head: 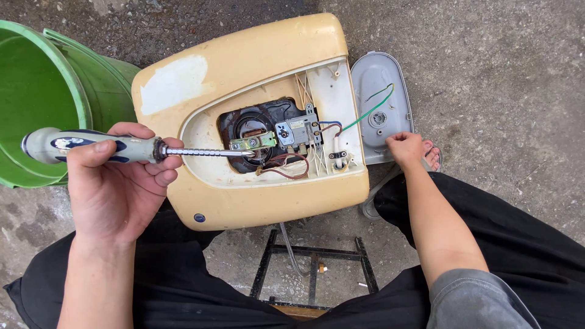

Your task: Repairing the internal components of an appliance using a screwdriver while sitting on the ground.

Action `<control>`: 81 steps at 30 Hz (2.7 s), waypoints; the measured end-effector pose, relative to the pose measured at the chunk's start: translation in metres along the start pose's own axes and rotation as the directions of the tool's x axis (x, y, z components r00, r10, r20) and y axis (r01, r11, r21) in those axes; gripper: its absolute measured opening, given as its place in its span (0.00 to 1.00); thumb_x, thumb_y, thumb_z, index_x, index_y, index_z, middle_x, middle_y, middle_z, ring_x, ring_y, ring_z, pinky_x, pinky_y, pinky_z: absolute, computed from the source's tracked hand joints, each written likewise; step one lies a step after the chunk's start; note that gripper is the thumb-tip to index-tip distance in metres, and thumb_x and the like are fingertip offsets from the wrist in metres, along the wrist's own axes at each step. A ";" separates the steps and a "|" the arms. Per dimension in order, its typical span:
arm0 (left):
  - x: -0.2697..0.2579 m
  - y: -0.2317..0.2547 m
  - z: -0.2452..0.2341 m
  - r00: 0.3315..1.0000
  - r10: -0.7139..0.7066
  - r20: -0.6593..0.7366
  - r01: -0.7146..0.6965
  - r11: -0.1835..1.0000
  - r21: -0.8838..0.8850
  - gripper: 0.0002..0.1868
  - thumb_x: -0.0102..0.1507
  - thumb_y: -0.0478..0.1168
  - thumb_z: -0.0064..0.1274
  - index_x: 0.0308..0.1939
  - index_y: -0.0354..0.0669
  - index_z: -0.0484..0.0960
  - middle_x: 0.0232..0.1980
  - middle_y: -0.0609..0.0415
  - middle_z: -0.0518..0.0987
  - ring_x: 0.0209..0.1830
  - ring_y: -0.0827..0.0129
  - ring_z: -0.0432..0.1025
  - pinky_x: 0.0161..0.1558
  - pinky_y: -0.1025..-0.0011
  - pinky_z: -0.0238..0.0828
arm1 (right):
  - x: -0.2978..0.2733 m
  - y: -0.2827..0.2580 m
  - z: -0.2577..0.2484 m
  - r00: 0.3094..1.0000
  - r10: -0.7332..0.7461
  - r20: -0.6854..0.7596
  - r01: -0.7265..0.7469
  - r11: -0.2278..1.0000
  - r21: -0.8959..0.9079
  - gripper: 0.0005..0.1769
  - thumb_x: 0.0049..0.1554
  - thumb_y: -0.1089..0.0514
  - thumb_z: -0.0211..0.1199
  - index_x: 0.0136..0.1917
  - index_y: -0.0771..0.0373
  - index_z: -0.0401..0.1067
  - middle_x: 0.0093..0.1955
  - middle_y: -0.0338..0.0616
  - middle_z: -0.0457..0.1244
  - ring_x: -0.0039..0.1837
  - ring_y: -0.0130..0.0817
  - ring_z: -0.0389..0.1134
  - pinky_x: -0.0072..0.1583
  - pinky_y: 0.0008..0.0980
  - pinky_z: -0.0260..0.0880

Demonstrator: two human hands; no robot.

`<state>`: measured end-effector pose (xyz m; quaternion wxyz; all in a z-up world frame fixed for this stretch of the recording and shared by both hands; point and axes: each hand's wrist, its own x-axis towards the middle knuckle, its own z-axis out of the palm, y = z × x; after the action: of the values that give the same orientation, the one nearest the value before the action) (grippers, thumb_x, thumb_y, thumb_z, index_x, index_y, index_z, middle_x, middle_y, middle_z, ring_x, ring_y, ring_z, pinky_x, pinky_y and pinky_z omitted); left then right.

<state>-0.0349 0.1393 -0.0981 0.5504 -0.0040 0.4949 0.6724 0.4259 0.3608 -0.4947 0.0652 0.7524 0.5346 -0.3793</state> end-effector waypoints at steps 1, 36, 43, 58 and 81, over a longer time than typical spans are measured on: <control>0.000 0.000 0.000 1.000 -0.002 0.000 0.002 1.000 -0.002 0.19 0.61 0.44 0.52 0.49 0.33 0.83 0.47 0.26 0.82 0.39 0.51 0.83 0.40 0.68 0.84 | 0.000 -0.004 -0.004 1.000 0.001 -0.001 -0.001 1.000 -0.002 0.07 0.44 0.52 0.65 0.37 0.48 0.81 0.34 0.28 0.68 0.41 0.24 0.66 0.50 0.27 0.66; -0.007 0.010 -0.007 1.000 0.012 0.006 -0.011 0.998 -0.069 0.18 0.63 0.42 0.51 0.49 0.33 0.85 0.47 0.27 0.83 0.39 0.52 0.82 0.40 0.71 0.84 | 0.021 -0.002 0.047 0.829 -0.100 0.550 -0.487 0.355 0.798 0.05 0.37 0.65 0.46 0.29 0.64 0.62 0.33 0.50 0.58 0.32 0.37 0.55 0.33 0.26 0.49; -0.004 0.008 -0.006 0.997 0.024 -0.076 -0.027 0.999 -0.036 0.18 0.62 0.44 0.52 0.48 0.35 0.85 0.46 0.30 0.83 0.36 0.56 0.82 0.36 0.74 0.82 | 0.011 -0.024 0.059 0.852 -0.181 0.492 -0.392 0.403 0.827 0.07 0.35 0.68 0.40 0.29 0.61 0.55 0.29 0.41 0.44 0.32 0.31 0.41 0.35 0.27 0.38; 0.004 0.007 -0.012 0.999 0.023 -0.032 -0.024 0.998 -0.053 0.18 0.63 0.42 0.53 0.50 0.30 0.83 0.47 0.25 0.82 0.38 0.50 0.82 0.39 0.71 0.83 | 0.032 0.001 0.102 0.782 -0.564 0.266 0.615 0.626 -0.480 0.11 0.58 0.57 0.54 0.34 0.59 0.68 0.36 0.51 0.68 0.40 0.58 0.70 0.42 0.50 0.64; -0.006 0.018 -0.002 0.999 -0.016 0.042 0.020 0.995 -0.098 0.18 0.62 0.42 0.54 0.48 0.30 0.83 0.46 0.24 0.82 0.35 0.50 0.81 0.39 0.69 0.84 | 0.017 -0.053 -0.026 0.862 -0.156 0.483 -0.466 0.132 0.875 0.13 0.50 0.64 0.39 0.30 0.48 0.44 0.30 0.29 0.35 0.32 0.25 0.28 0.34 0.28 0.26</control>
<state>-0.0469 0.1349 -0.0843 0.5655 -0.0217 0.4498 0.6910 0.3966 0.4087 -0.4706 -0.2730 0.5463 0.0373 -0.7909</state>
